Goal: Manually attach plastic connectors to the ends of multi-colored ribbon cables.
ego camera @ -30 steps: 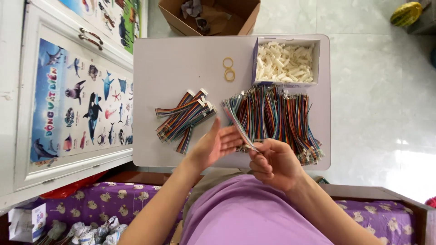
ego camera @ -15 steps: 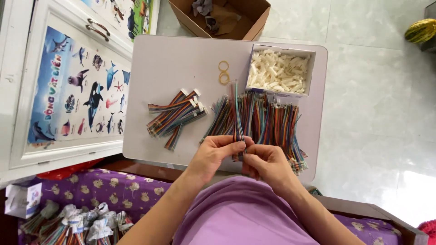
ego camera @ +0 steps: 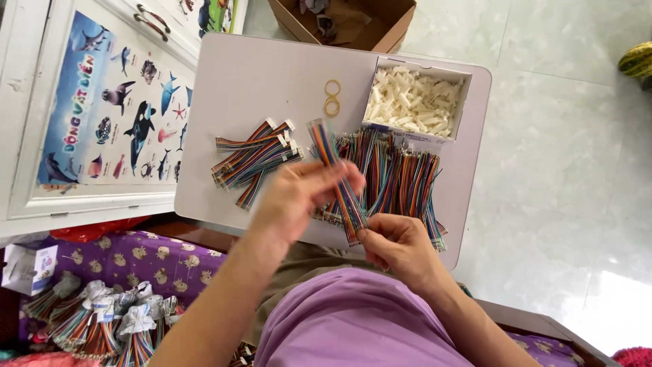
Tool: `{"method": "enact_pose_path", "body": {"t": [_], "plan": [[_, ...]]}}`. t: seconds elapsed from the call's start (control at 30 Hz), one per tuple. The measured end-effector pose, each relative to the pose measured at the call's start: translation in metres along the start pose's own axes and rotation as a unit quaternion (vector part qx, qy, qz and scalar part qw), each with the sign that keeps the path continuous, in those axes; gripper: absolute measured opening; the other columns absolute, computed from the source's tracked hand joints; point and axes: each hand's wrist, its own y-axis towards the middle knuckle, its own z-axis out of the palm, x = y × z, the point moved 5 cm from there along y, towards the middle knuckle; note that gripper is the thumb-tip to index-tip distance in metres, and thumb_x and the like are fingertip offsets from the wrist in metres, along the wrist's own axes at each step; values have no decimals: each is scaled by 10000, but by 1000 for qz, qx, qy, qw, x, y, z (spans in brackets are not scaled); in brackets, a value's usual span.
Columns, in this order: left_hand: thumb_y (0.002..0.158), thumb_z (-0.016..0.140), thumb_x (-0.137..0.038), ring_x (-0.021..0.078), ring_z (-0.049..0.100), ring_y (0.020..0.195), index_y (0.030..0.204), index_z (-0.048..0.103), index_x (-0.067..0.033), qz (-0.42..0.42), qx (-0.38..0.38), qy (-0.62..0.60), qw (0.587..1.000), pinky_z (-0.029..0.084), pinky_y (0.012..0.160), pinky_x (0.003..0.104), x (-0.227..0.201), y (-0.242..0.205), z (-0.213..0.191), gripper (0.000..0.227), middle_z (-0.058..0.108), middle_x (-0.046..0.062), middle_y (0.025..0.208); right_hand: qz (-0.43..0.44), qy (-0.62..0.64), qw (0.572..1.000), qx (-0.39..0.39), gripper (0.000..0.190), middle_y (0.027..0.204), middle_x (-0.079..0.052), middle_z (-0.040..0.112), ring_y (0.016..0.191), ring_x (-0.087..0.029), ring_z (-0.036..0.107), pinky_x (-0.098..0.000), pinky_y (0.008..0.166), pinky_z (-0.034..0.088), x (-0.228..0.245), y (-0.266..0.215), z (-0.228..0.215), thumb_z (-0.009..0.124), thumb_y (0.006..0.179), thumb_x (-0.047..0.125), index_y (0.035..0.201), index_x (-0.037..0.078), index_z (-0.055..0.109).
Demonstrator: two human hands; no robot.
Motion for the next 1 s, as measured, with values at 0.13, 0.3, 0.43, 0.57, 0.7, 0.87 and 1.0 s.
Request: {"method": "enact_pose_path", "body": {"t": [0.13, 0.3, 0.43, 0.57, 0.7, 0.87, 1.0], "plan": [[947, 707, -148, 229, 760, 907, 1090, 748, 39, 32, 5, -119, 992, 626, 849, 361, -16, 4, 5, 238, 789, 142, 980, 19, -8, 998, 67, 231, 601, 17, 588, 536, -69, 491, -249, 480, 367, 0, -3, -1, 686, 946, 218, 921, 13, 790], [948, 715, -128, 218, 760, 810, 1092, 760, 44, 68, 34, -38, 996, 643, 768, 355, -13, -10, 20, 229, 788, 157, 924, 10, -101, 989, 106, 327, 636, 38, 639, 555, -69, 514, -235, 485, 428, 17, 12, -22, 662, 924, 286, 1120, 67, 806], [934, 736, -89, 184, 741, 750, 1049, 776, 60, 13, 109, 31, 993, 627, 719, 323, -7, -15, 34, 193, 782, 153, 872, -114, 194, 972, 64, 420, 717, -66, 689, 587, -154, 623, -288, 542, 523, 71, 12, -21, 603, 991, 324, 1129, -49, 739], [935, 744, -64, 183, 731, 739, 1032, 783, 73, -19, 143, 6, 990, 607, 703, 304, -3, -15, 30, 172, 775, 153, 863, -132, 212, 966, 66, 378, 771, -154, 731, 595, -247, 711, -372, 553, 595, 83, 14, -12, 615, 1035, 262, 1072, -96, 729], [925, 743, -75, 185, 744, 753, 1028, 782, 66, -28, 141, 9, 990, 615, 712, 300, -8, -12, 25, 178, 785, 152, 868, -117, 181, 976, 29, 349, 729, -158, 680, 554, -258, 681, -387, 487, 573, 76, 22, -9, 644, 1041, 226, 1025, -114, 720], [921, 758, -100, 186, 744, 749, 1023, 788, 65, -29, 143, 23, 989, 605, 702, 285, -11, -8, 18, 197, 781, 158, 859, -114, 245, 962, 41, 397, 769, -171, 739, 590, -243, 717, -359, 534, 605, 83, 22, -3, 585, 1031, 277, 1044, -86, 744], [914, 764, -104, 189, 740, 726, 1025, 787, 68, -39, 137, 37, 989, 595, 684, 280, -10, -10, 13, 206, 785, 161, 855, -100, 192, 975, 41, 403, 729, -139, 730, 572, -213, 700, -326, 533, 589, 88, 21, 6, 567, 1018, 285, 1062, -65, 762]]}}
